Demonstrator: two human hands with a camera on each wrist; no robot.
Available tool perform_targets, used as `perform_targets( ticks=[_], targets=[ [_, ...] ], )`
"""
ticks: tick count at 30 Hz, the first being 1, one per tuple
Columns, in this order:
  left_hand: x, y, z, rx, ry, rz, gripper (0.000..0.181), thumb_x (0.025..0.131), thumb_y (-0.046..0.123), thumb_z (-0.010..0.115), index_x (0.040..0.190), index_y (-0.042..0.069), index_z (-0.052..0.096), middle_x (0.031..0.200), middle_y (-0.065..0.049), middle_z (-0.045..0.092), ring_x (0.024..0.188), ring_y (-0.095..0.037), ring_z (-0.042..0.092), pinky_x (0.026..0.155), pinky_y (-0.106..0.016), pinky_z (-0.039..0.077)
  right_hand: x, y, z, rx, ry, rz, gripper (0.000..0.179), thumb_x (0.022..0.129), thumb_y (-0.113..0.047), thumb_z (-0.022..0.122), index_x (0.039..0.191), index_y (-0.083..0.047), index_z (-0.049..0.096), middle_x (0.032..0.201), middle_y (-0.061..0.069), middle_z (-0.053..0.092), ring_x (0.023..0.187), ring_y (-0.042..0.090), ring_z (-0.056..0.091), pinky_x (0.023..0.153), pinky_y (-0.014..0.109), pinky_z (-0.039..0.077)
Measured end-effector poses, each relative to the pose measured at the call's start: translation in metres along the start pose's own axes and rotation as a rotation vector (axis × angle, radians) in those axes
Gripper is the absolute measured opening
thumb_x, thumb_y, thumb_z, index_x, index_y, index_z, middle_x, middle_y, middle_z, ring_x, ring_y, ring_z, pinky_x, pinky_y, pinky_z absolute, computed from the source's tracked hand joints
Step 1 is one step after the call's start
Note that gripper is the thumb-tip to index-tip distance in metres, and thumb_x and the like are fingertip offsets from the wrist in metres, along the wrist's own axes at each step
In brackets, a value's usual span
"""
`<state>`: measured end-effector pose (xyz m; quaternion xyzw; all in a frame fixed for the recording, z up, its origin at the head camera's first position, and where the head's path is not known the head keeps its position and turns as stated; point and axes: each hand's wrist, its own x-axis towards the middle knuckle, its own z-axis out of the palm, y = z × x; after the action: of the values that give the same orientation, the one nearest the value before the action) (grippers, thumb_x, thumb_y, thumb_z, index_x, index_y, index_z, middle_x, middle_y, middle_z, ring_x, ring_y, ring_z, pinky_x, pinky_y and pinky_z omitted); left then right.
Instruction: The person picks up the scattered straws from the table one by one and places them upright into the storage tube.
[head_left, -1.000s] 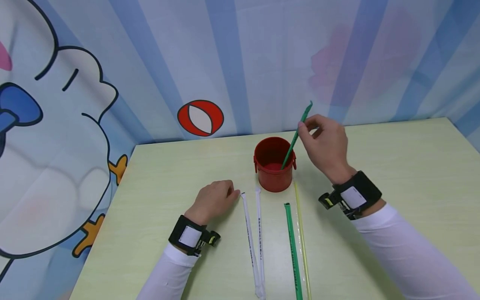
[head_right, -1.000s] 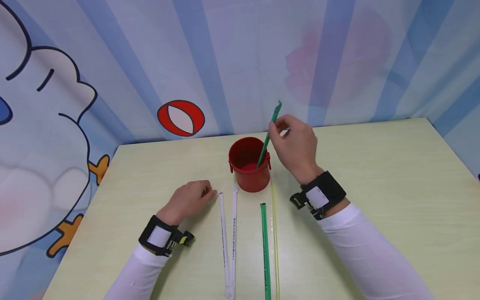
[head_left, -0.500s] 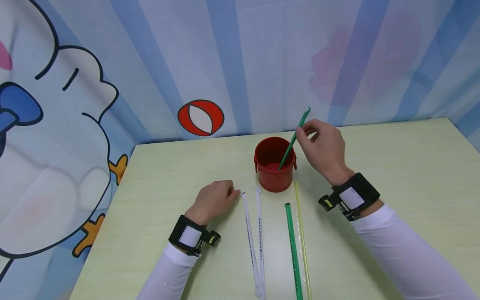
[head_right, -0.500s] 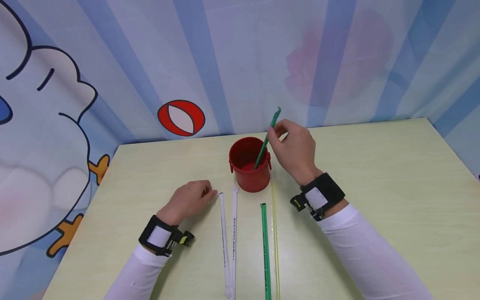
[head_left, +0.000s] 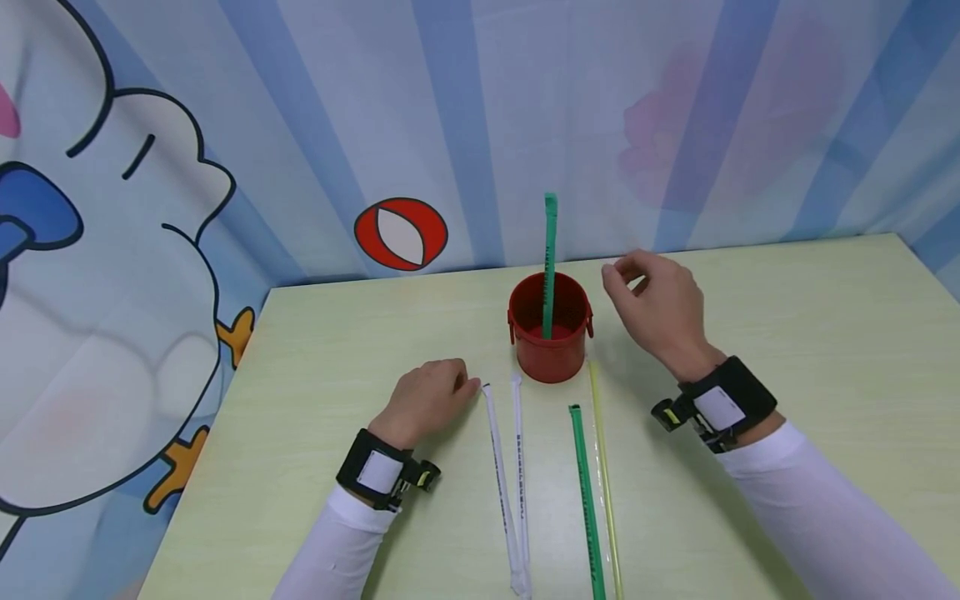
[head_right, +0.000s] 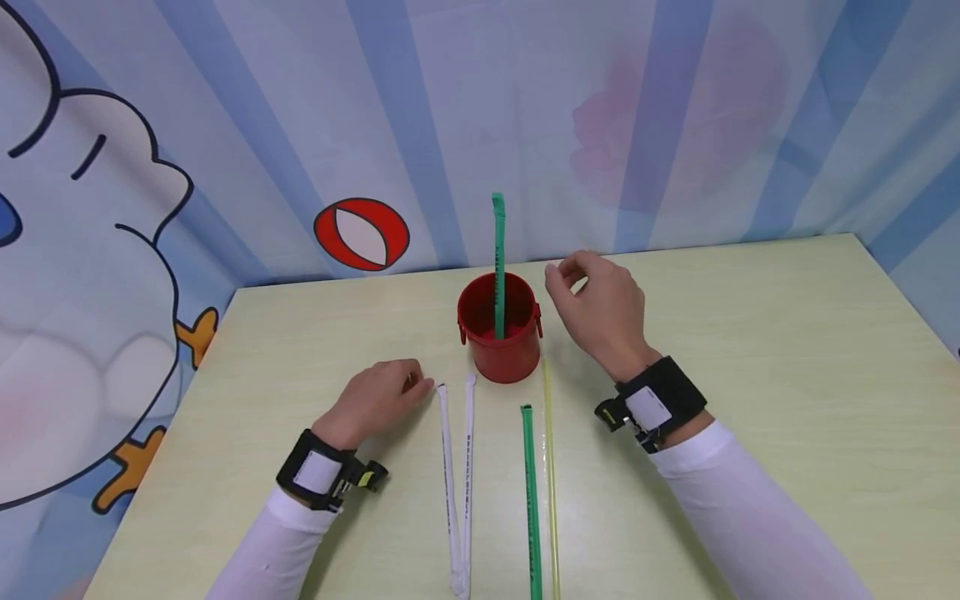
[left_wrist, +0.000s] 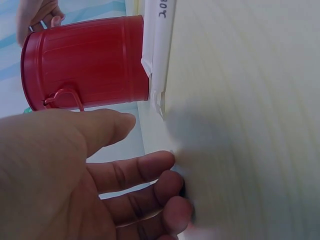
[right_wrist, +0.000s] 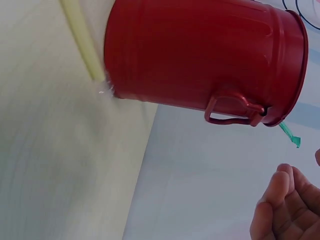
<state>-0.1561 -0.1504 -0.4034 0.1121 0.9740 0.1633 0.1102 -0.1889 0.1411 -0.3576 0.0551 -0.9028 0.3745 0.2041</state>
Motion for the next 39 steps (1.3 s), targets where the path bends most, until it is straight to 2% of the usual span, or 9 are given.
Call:
perform_targets(
  ticks=[8, 17, 22, 33, 39],
  targets=[
    [-0.001, 0.002, -0.001, -0.006, 0.0, -0.002, 0.026, 0.101, 0.029, 0.06, 0.083, 0.011, 0.059, 0.066, -0.001, 0.047, 0.063, -0.016, 0.049, 0.058, -0.028, 0.034, -0.019, 0.017, -0.01, -0.062, -0.063, 0.026, 0.035, 0.101, -0.032, 0.054, 0.099, -0.002, 0.073, 0.087, 0.016, 0.073, 0.069, 0.027, 0.061, 0.057, 0.031, 0.042],
    [-0.001, 0.002, -0.002, -0.009, 0.007, -0.009, 0.026, 0.101, 0.029, 0.061, 0.082, 0.011, 0.059, 0.067, -0.002, 0.047, 0.063, -0.017, 0.049, 0.058, -0.028, 0.033, -0.041, 0.034, -0.01, -0.167, -0.378, 0.088, 0.031, 0.099, -0.03, 0.057, 0.093, -0.003, 0.071, 0.073, 0.008, 0.065, 0.061, 0.019, 0.053, 0.051, 0.029, 0.039],
    [-0.001, 0.001, -0.002, -0.004, 0.003, -0.007, 0.025, 0.101, 0.03, 0.061, 0.084, 0.011, 0.06, 0.068, -0.002, 0.048, 0.063, -0.017, 0.049, 0.058, -0.028, 0.034, -0.048, 0.038, -0.007, -0.207, -0.503, 0.106, 0.029, 0.098, -0.03, 0.06, 0.087, -0.005, 0.069, 0.064, 0.003, 0.057, 0.059, 0.017, 0.05, 0.051, 0.029, 0.037],
    [-0.001, 0.002, -0.003, 0.005, -0.009, -0.01, 0.025, 0.101, 0.031, 0.061, 0.085, 0.012, 0.06, 0.068, -0.002, 0.05, 0.063, -0.017, 0.049, 0.058, -0.028, 0.034, -0.053, 0.039, -0.008, -0.256, -0.59, 0.136, 0.03, 0.097, -0.032, 0.062, 0.082, -0.006, 0.068, 0.062, 0.002, 0.054, 0.059, 0.017, 0.05, 0.052, 0.029, 0.036],
    [0.0, 0.004, 0.0, 0.018, -0.017, 0.003, 0.028, 0.101, 0.031, 0.06, 0.081, 0.012, 0.06, 0.065, -0.001, 0.046, 0.063, -0.016, 0.048, 0.058, -0.028, 0.034, -0.056, 0.042, -0.007, -0.264, -0.594, 0.144, 0.03, 0.097, -0.032, 0.062, 0.082, -0.006, 0.068, 0.061, 0.002, 0.053, 0.059, 0.018, 0.049, 0.053, 0.029, 0.035]
  ],
)
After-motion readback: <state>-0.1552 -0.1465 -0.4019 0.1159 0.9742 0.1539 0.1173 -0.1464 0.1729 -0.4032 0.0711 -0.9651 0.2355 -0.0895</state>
